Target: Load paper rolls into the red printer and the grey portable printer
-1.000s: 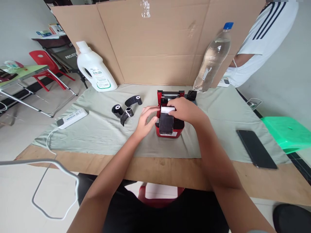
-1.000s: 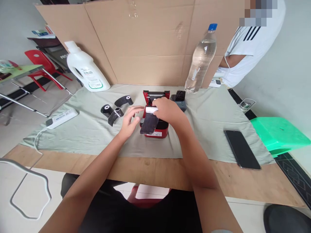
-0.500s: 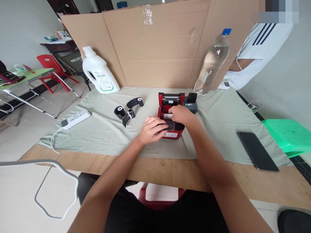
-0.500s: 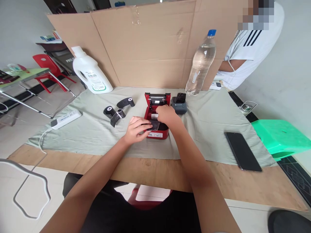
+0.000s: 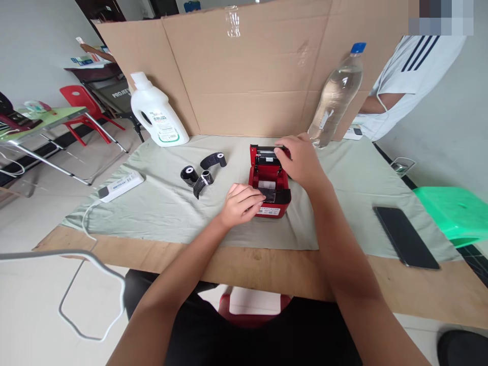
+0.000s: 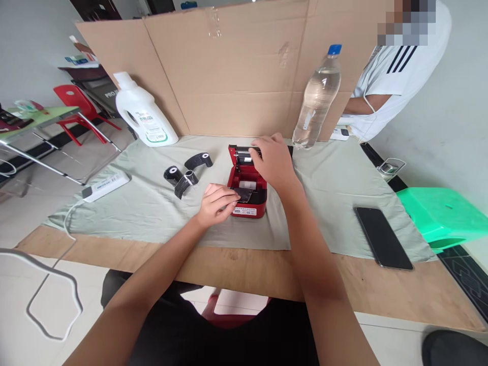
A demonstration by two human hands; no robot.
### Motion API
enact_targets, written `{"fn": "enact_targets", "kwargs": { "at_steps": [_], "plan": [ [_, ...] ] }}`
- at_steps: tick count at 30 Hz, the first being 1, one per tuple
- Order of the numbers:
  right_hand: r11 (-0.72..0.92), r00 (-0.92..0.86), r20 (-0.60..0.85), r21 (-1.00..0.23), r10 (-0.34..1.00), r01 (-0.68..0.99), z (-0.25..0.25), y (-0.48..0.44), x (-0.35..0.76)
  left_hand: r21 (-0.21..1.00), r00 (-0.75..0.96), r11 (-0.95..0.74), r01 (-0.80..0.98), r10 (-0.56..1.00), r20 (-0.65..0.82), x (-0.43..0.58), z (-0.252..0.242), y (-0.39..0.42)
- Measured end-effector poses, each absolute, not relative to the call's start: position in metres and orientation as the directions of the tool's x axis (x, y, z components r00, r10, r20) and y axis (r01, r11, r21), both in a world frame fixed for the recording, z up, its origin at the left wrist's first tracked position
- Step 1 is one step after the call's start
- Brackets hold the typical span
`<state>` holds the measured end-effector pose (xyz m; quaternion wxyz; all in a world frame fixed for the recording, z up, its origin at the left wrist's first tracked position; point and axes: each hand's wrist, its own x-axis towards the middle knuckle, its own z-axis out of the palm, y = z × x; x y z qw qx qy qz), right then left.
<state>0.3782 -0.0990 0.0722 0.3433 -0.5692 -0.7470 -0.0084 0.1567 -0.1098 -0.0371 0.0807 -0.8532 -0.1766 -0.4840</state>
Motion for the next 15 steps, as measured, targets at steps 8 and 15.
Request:
{"fn": "enact_targets", "kwargs": {
  "at_steps": [8,15],
  "plan": [
    [0.397,-0.255,0.344,-0.452,0.904,0.799,0.063,-0.086,0.386,0.009,0.481,-0.928,0.372,0.201,0.853,0.157,-0.04,-0.112],
    [0.342,-0.408,-0.042,-0.471,0.912,0.813,0.07,-0.101,0.389,0.015,0.52,-0.931,0.364,0.217,0.826,0.155,-0.044,-0.111]
  ]
}}
